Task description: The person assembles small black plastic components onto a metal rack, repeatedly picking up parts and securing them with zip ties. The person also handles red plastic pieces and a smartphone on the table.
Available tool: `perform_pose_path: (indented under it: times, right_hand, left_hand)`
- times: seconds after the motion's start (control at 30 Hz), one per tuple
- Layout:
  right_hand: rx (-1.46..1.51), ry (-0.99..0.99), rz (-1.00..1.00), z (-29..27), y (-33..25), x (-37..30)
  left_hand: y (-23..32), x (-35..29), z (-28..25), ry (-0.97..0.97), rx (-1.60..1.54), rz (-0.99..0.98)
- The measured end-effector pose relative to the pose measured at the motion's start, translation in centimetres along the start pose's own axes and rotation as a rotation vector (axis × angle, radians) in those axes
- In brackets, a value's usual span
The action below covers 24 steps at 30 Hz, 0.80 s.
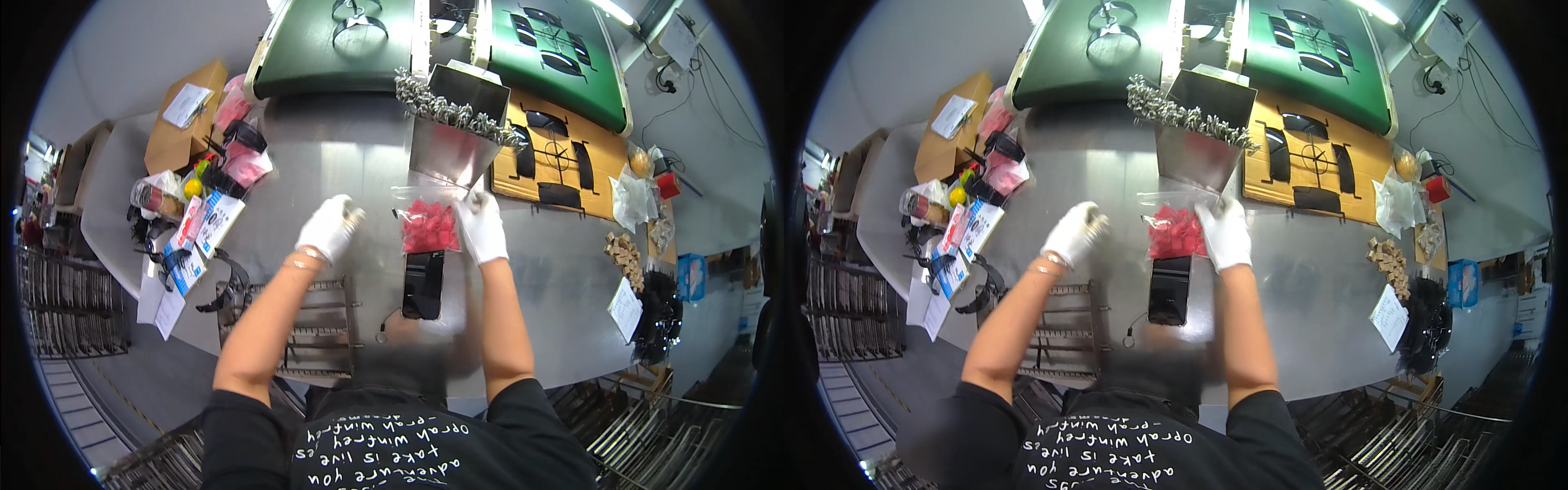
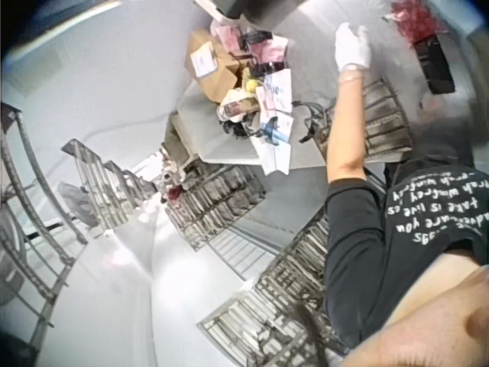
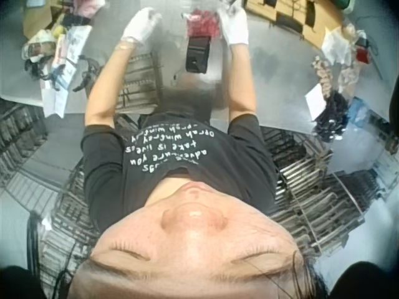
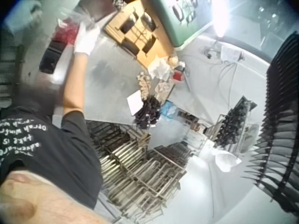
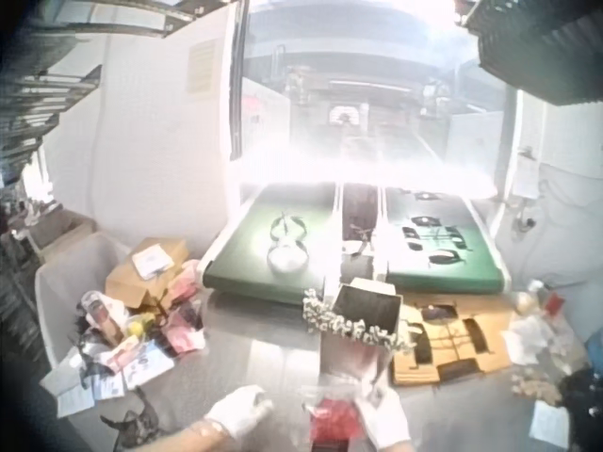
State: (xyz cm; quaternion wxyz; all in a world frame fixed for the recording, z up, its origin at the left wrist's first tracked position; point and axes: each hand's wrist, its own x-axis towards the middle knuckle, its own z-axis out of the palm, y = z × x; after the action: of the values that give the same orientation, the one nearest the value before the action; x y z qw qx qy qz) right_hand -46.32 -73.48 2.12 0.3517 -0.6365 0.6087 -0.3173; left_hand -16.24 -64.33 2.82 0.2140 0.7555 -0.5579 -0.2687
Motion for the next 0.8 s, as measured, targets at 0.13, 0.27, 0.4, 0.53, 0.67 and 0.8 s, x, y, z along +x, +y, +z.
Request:
perform_pose_path:
  times: [0.13,0.27,0.4,0.53,0.67,0.8]
  right_hand:
    - [-0.37,-0.435,0.157,-2.9,3.1,-1.8]
    - [-0.202,-0.264,-0.023,-1.1,2.6,-1.3]
    - [-0.144,-0.151,-0.092,-1.3,-1.6,2.4]
    - [0.151,-0.212,0.093,-2.1,-4.1,4.8]
    - [0.356,-0.237,0.119,0.4,-3.3,5.3]
    - [0.592,-0.187,0.196,-1.3,-5.6,4.0]
  left_hand:
    - [8.4,-1.5,3.0,-0.328,0.042,0.014]
    - [8.1,0.0,5.4,-0.251,0.116,0.043]
    - [7.9,4.2,1.5,-0.005,0.013,0.094]
    - [9.1,6.5,-1.7,0.096,-0.071,0.128]
    - [8.5,4.8,1.2,-0.391,0.33,0.161]
    - [8.0,4.9,2.6,0.0,0.055,0.282]
